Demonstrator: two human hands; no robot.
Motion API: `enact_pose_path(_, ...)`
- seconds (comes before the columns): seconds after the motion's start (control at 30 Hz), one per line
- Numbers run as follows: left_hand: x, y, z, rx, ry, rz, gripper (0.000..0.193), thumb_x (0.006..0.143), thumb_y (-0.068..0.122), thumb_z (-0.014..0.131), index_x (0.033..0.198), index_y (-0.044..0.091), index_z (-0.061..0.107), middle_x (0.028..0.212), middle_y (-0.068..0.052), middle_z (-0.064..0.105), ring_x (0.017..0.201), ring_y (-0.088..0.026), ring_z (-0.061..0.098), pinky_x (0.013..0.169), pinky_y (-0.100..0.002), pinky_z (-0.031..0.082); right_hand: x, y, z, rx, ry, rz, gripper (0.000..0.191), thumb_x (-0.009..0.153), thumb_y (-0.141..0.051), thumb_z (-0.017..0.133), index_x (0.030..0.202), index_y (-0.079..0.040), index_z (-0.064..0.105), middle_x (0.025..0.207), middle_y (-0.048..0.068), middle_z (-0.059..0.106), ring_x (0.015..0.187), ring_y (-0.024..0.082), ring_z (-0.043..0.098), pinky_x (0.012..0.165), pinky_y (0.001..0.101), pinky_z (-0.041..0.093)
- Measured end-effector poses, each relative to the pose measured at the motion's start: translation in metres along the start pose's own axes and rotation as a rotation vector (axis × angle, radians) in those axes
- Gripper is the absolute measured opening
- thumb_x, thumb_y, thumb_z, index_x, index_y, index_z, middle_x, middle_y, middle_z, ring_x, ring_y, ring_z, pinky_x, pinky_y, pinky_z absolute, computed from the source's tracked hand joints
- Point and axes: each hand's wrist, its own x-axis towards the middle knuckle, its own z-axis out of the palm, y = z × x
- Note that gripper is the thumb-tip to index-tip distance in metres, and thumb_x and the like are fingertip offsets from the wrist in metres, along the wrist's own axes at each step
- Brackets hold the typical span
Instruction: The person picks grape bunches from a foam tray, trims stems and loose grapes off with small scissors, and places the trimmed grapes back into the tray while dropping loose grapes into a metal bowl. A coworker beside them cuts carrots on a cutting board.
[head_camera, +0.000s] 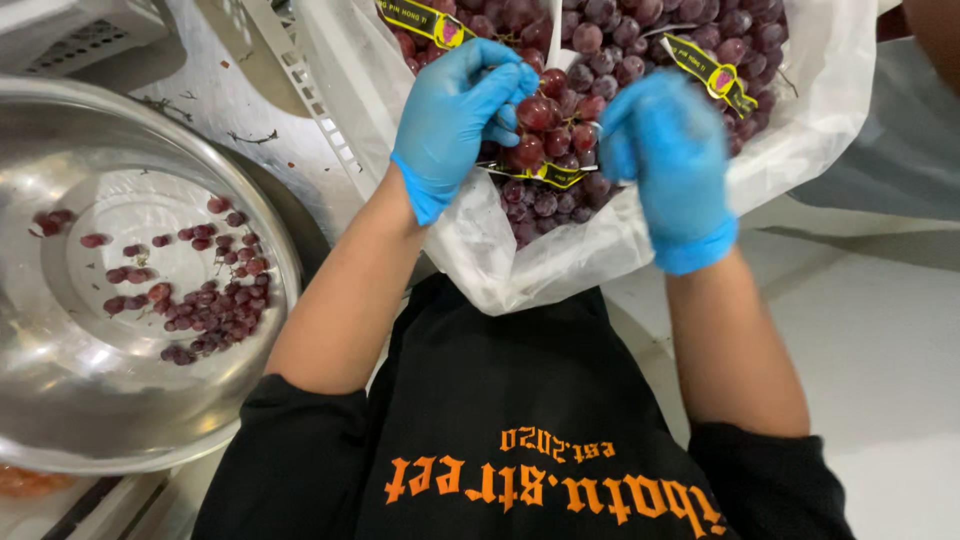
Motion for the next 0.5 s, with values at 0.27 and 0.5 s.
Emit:
enact_pose_path(0.27,-0.018,0.001,0.013,-0.19,0.013,-0.051,0.021,0.104,0.016,0.059,0.12,0.003,0.064,0.11,-0.003,0.07,0.084,-0.008,0.063,0.077,-0.027,0.06,-0.008,0.052,0.023,-0.778,0.028,-0.37,0.034,0.084,-0.016,0.087,0.103,0.0,0.065,0.084,0.008,0.058,0.071,0.015,0.053,0.066,0.0283,0.046)
enact_pose_path(0.5,-0.041,0.02,0.017,0.567,-0.138,0.452,0.031,0.097,0.007,0.063,0.127,0.011,0.069,0.114,-0.005,0.066,0.097,-0.017,0.066,0.088,-0.031,0.057,-0.011,0.053,0.001,-0.427,-0.07,-0.157,0.009,0.097,-0.005,0.063,0.103,-0.003,0.068,0.08,0.006,0.057,0.069,0.015,0.052,0.065,0.0301,0.044)
